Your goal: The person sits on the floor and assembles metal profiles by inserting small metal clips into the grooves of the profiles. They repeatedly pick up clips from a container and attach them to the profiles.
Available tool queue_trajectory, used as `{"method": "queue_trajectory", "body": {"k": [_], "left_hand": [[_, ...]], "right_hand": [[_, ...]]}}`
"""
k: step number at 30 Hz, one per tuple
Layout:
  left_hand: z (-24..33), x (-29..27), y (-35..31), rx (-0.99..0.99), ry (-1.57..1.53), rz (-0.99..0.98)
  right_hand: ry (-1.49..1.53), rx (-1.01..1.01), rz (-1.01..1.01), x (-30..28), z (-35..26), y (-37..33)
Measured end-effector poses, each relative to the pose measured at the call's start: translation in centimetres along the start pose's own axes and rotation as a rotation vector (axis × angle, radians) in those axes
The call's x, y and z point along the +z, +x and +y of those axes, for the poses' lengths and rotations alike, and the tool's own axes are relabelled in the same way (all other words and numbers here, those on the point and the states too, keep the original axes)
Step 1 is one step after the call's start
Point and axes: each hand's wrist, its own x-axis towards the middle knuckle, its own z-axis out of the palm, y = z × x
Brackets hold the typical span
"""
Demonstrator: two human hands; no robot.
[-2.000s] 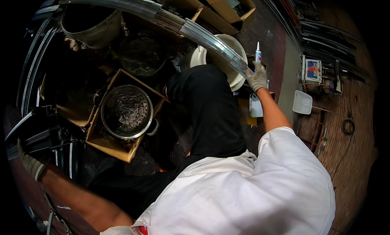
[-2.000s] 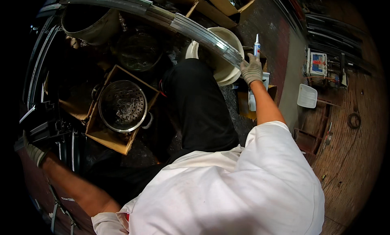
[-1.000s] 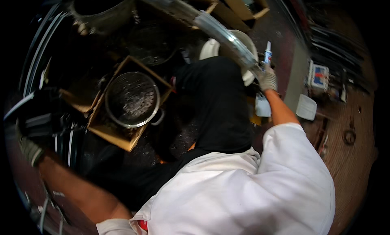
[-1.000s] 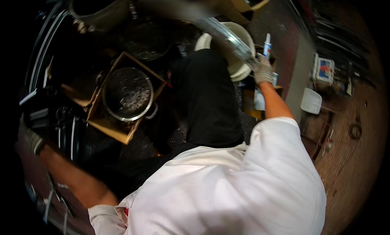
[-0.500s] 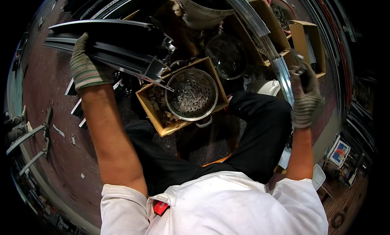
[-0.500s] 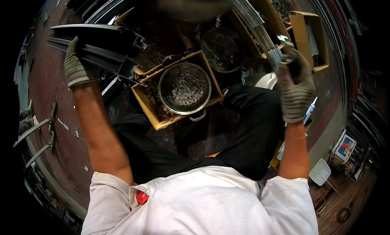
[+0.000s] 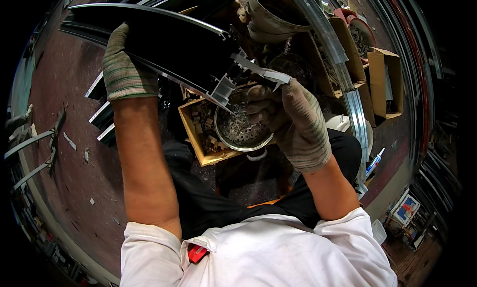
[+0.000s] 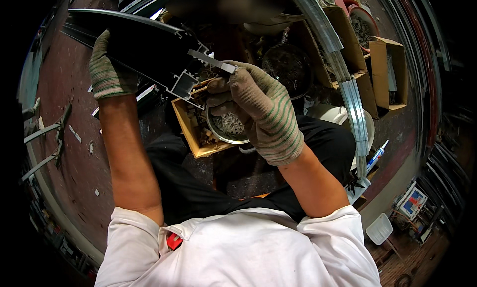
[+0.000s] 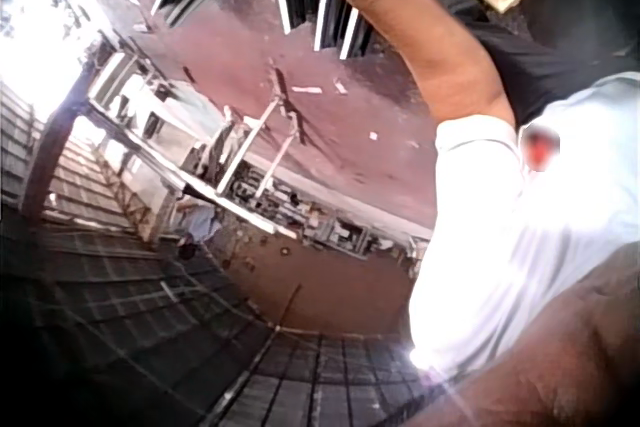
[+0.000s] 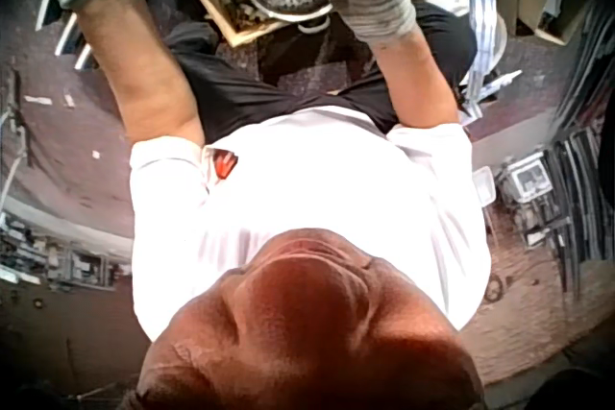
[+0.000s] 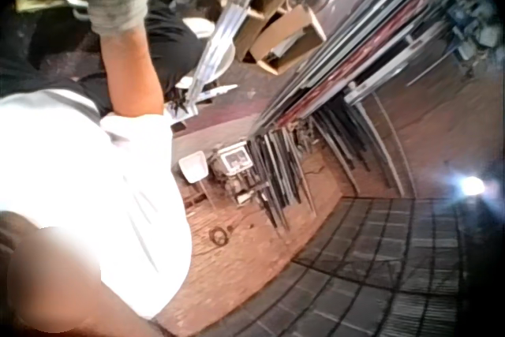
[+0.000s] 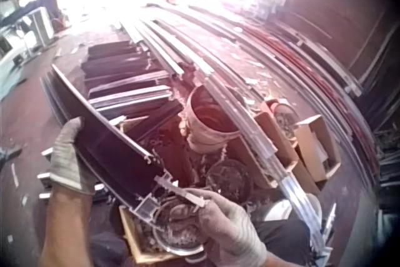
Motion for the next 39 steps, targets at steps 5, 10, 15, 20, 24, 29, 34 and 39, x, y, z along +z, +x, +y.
{"method": "queue_trajectory", "body": {"k": [5, 10, 15, 20, 24, 29, 34, 39], "left_hand": [[0.6, -0.1, -0.6, 0.021, 0.037, 0.023], [0.9, -0.4, -0.3, 0.045, 0.020, 0.031], [0.9, -0.1, -0.5, 0.062, 0.028, 0.047], [0.8, -0.4, 0.0, 0.057, 0.006, 0.045], [0.8, -0.7, 0.1, 0.075, 0.008, 0.016], [0.8, -0.4, -0.2, 0.072, 0.012, 0.018], [0.8, -0.9, -0.2, 0.089, 0.016, -0.026], [1.0, -0.3, -0.8, 0.064, 0.084, -0.024]], "right_hand": [[0.188, 0.039, 0.000, -0.7, 1.4, 0.1], [0.191, 0.022, 0.006, -0.5, 1.5, 0.2], [0.238, 0.075, 0.084, 0.4, 0.7, 0.2], [0.232, 0.087, 0.119, 0.7, 0.5, 0.0], [0.242, 0.103, 0.140, 0.9, 0.4, 0.1], [0.105, 0.078, 0.200, 1.6, 0.4, 0.1], [-0.019, 0.095, 0.276, 4.0, -0.4, 0.6], [-0.166, 0.187, 0.168, 3.8, -0.4, 2.0]]}}
